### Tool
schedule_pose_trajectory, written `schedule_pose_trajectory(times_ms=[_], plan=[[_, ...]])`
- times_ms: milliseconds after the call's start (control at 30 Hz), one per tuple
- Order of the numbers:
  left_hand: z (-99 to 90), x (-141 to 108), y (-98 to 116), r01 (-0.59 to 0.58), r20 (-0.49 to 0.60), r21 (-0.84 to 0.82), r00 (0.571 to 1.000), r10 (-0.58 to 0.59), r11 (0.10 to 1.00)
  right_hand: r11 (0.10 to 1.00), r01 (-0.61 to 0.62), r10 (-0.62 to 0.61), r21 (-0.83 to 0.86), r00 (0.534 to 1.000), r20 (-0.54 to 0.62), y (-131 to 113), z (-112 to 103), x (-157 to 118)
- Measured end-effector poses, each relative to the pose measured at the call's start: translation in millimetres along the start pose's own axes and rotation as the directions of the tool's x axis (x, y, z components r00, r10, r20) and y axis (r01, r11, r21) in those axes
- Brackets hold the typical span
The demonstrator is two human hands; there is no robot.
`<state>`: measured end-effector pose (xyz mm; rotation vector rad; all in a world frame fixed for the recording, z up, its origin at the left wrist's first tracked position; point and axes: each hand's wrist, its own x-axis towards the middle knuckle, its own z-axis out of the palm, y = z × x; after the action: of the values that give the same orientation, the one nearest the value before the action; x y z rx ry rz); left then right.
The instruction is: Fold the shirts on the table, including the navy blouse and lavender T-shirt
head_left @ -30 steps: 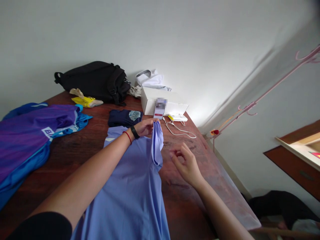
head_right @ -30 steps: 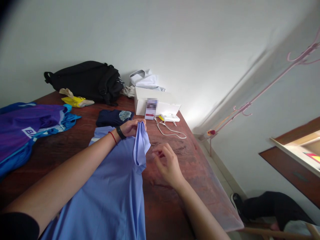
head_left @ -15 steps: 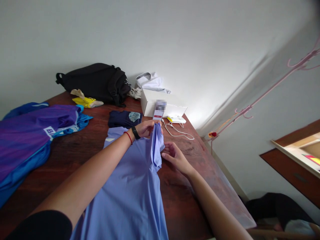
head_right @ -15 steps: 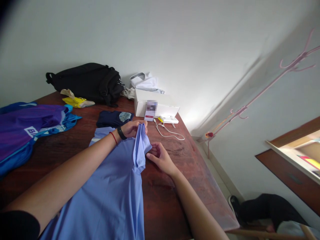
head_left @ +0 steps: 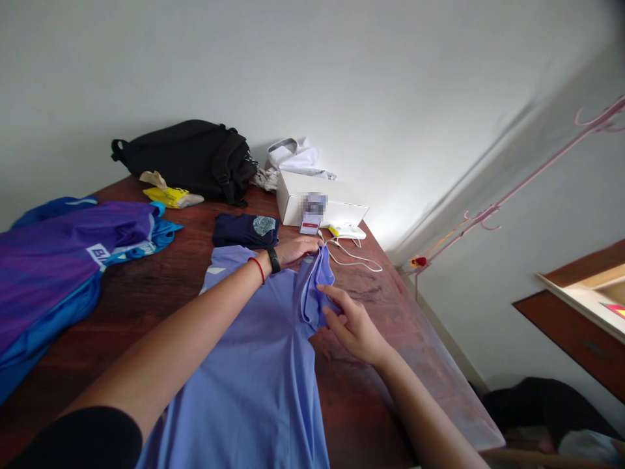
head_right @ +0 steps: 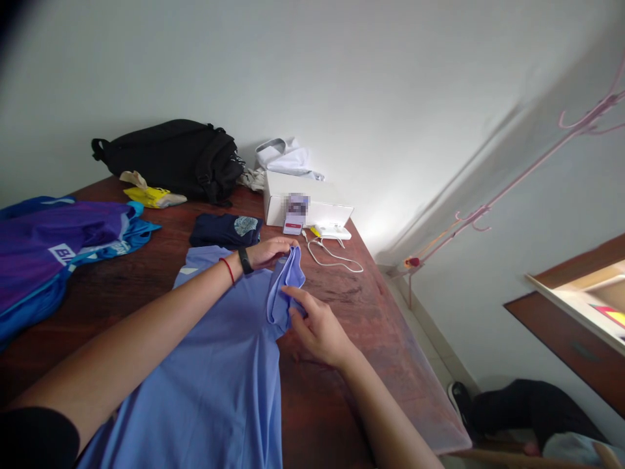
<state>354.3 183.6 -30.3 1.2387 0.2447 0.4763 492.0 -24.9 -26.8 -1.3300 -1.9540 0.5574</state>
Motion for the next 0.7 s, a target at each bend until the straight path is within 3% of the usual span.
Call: schedule_pose_trajectory(times_ms=[133, 233, 400, 533, 700], plan=[[4.4, 4, -1, 0.069, 0.007, 0.068, 0.998, -0.07, 0.995, 0.994, 0.084, -0.071, -0.067, 0.981, 0.18, -17, -2, 3], [7.3, 7, -3, 0.113, -0.004, 0.133, 0.994, -0.113, 0.985, 0.99, 0.099, -0.072, -0.099, 0.967, 0.246, -20, 1, 4], [5.2, 11, -7, 0.051, -0.071, 0.407, 0.997, -0.024, 0.912, 0.99, 0.098, -0.073, -0.102, 0.971, 0.227, -17, 6, 4], [0.2, 12, -8, 0.028, -0.101, 0.479, 0.995, 0.023, 0.877, 0.996, 0.046, -0.028, -0.073, 0.974, 0.225, -18, 1, 3], [0.4, 13, -6, 0.014, -0.157, 0.576, 0.983, 0.093, 0.818, 0.992, -0.098, 0.111, -0.077, 0.975, 0.191, -15, -18, 3]])
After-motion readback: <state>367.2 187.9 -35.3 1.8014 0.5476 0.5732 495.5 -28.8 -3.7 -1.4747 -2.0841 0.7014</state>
